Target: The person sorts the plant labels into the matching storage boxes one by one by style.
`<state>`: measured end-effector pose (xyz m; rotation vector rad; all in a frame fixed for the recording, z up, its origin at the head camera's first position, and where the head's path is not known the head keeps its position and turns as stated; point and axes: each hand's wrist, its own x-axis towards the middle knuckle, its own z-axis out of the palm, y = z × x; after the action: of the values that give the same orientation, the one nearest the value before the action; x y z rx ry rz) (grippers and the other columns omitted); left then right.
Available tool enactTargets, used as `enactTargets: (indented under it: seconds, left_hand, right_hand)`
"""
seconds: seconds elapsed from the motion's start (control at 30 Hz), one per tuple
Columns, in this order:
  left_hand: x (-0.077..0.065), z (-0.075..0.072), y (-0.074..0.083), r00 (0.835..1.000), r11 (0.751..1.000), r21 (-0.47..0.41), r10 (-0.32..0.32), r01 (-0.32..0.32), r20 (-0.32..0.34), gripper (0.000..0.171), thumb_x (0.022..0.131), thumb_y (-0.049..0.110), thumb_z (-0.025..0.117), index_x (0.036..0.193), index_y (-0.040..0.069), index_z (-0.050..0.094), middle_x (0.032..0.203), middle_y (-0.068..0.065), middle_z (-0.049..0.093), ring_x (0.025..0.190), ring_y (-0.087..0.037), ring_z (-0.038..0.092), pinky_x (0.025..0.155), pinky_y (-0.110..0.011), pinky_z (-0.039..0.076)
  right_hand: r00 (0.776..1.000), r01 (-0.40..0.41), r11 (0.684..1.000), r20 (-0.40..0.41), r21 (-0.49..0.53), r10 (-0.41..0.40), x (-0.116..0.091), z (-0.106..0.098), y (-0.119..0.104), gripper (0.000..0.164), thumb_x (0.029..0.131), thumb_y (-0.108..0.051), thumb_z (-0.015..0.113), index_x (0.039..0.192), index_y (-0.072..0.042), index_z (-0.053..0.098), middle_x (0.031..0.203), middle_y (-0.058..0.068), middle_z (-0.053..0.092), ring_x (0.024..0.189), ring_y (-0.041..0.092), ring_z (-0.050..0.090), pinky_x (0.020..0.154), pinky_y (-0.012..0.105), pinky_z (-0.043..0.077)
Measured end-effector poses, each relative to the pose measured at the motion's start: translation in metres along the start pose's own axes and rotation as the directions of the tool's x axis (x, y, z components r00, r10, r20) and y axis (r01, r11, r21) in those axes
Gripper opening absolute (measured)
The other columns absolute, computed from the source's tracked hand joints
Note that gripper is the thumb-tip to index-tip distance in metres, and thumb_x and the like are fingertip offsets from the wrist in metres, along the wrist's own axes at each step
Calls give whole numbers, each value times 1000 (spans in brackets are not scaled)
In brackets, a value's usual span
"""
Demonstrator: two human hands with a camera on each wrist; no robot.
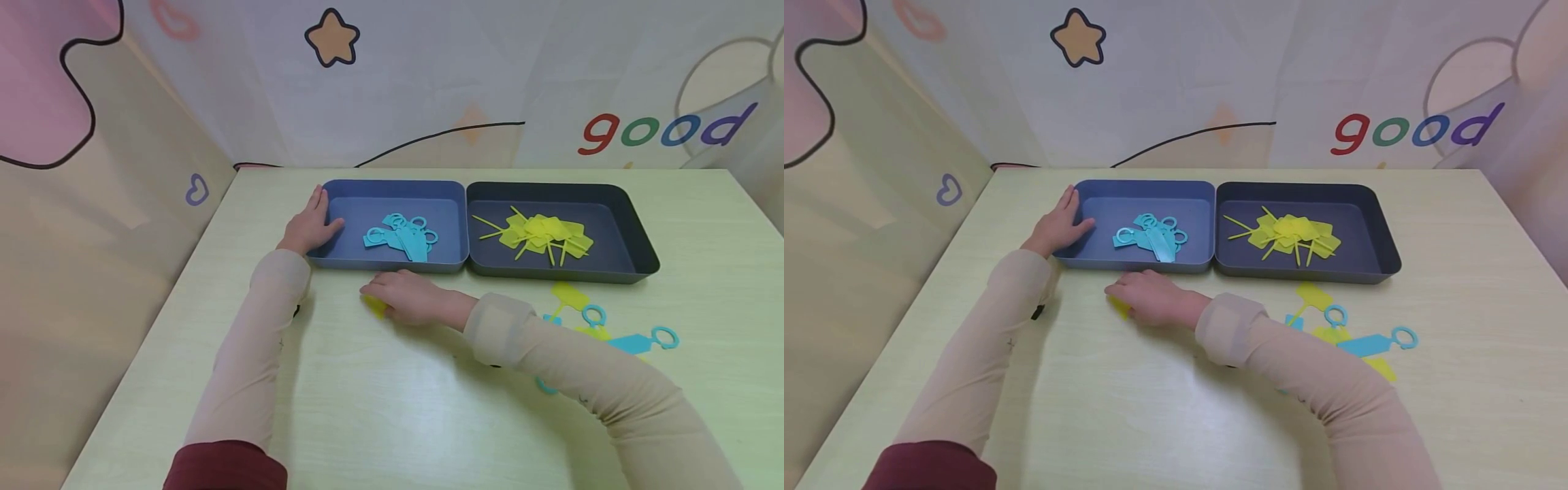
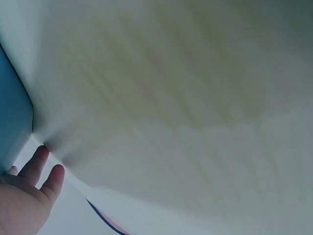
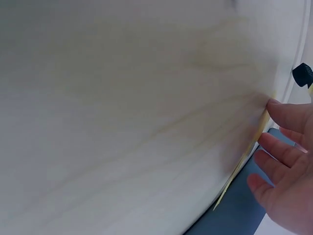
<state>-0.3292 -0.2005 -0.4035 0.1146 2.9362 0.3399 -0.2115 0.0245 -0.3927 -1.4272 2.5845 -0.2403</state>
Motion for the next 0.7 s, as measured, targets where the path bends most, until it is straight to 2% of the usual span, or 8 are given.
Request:
enactTargets:
  seconds: [0.27,0.53,0.63,0.67,0.7]
  left_hand:
    - [-1,-1,1,1000,1000,-4,-6,6,2,79,89,47,38,142,6,-5,149,-6,-13,134,-31,19,102,-45,28]
    - [-2,-1,2,1000,1000,5,-16,16,20,77,91,46,35,142,6,-6,149,-6,-14,133,-31,21,102,-45,29]
    - [-1,-1,2,999,1000,-2,-27,27,26,78,90,48,34,142,8,-8,148,-3,-17,133,-31,22,102,-45,30]
    - [5,4,-3,1000,1000,2,-17,17,11,81,88,53,34,142,10,-9,148,-2,-19,133,-30,22,100,-45,31]
    - [5,4,-3,1000,1000,1,-20,20,14,81,88,54,33,141,10,-10,147,-1,-20,133,-30,22,101,-45,31]
  right_hand:
    - [999,3,1000,39,-28,-2,3,-1,0,45,82,-7,57,125,-14,48,115,5,52,108,21,47,93,36,38]
    - [994,18,993,106,-117,-6,7,-5,-3,46,83,-8,56,126,-18,45,106,3,49,98,18,45,79,31,39]
    - [990,10,990,141,-137,9,9,-8,-5,46,83,-9,56,127,-17,44,107,4,47,99,19,43,82,32,38]
    - [988,4,989,152,-145,18,10,-9,-5,46,83,-10,55,127,-16,44,108,4,47,100,20,42,83,32,38]
    - [986,-2,987,163,-158,28,11,-9,-6,46,83,-11,55,127,-16,43,110,5,46,101,21,41,85,33,38]
